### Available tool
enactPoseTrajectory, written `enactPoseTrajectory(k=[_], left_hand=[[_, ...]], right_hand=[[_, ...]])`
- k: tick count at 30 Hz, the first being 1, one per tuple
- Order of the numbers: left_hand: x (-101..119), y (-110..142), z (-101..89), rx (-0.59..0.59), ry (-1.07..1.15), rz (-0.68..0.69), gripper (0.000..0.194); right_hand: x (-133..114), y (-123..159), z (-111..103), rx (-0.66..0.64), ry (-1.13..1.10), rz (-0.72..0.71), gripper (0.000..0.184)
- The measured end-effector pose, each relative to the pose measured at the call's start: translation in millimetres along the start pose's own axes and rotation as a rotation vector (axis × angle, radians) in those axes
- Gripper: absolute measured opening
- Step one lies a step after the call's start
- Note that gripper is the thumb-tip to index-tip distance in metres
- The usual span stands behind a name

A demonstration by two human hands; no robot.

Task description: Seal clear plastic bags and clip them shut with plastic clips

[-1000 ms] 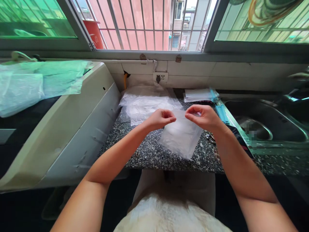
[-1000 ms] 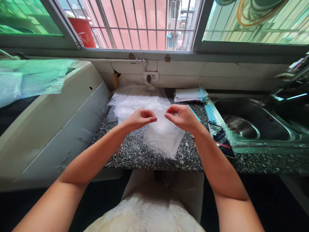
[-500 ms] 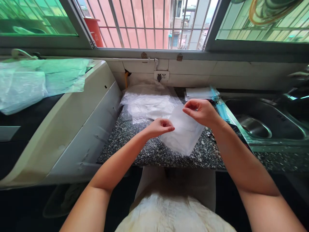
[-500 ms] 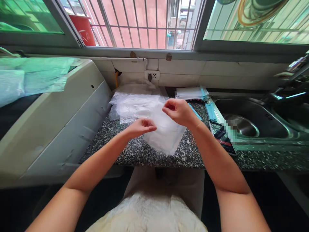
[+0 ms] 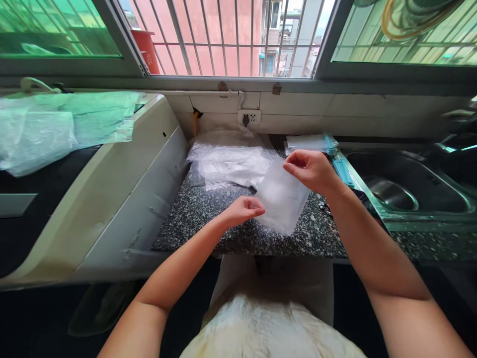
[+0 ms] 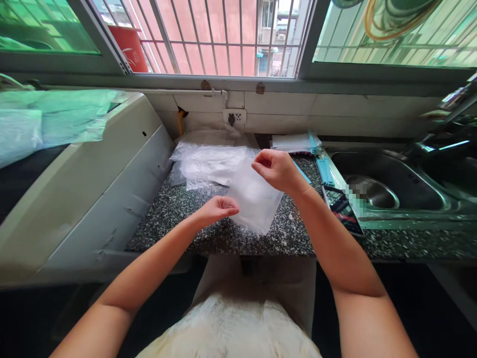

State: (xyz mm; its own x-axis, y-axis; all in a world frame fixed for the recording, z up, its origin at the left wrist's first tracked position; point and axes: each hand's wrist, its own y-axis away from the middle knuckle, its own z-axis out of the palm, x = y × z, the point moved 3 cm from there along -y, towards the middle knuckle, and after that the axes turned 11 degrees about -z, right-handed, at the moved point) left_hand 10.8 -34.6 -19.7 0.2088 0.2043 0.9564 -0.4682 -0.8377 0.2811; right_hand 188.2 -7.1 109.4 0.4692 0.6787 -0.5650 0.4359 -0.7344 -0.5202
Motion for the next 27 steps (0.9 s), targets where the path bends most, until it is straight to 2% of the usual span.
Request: enactPoseTrajectory(k=[8, 13, 18, 24, 27], left_hand=[[-5, 9, -0.7, 0.039, -0.089, -0.054, 0.037], [-9, 2, -0.2, 0.031, 0.02, -0.041, 0.037], [-13, -3, -2.4, 0.091, 0.059, -0.011, 0.033], [-7, -8, 2.2, 0.048, 0.076, 0.02, 0.043], [-10, -14, 9.7, 0.054, 0.017, -0.011, 0.029]], right_hand=[[2, 1, -4, 0.042, 0.036, -0.011, 0.017], [-2, -1, -4, 0.032, 0.034, -0.01, 0.018], [-4, -1, -4, 0.042, 0.04, -0.007, 0.018], [-8, -3, -5, 0.045, 0.027, 0.005, 0.017], [-10, -6, -5, 0.067, 0.022, -0.003, 0.016]])
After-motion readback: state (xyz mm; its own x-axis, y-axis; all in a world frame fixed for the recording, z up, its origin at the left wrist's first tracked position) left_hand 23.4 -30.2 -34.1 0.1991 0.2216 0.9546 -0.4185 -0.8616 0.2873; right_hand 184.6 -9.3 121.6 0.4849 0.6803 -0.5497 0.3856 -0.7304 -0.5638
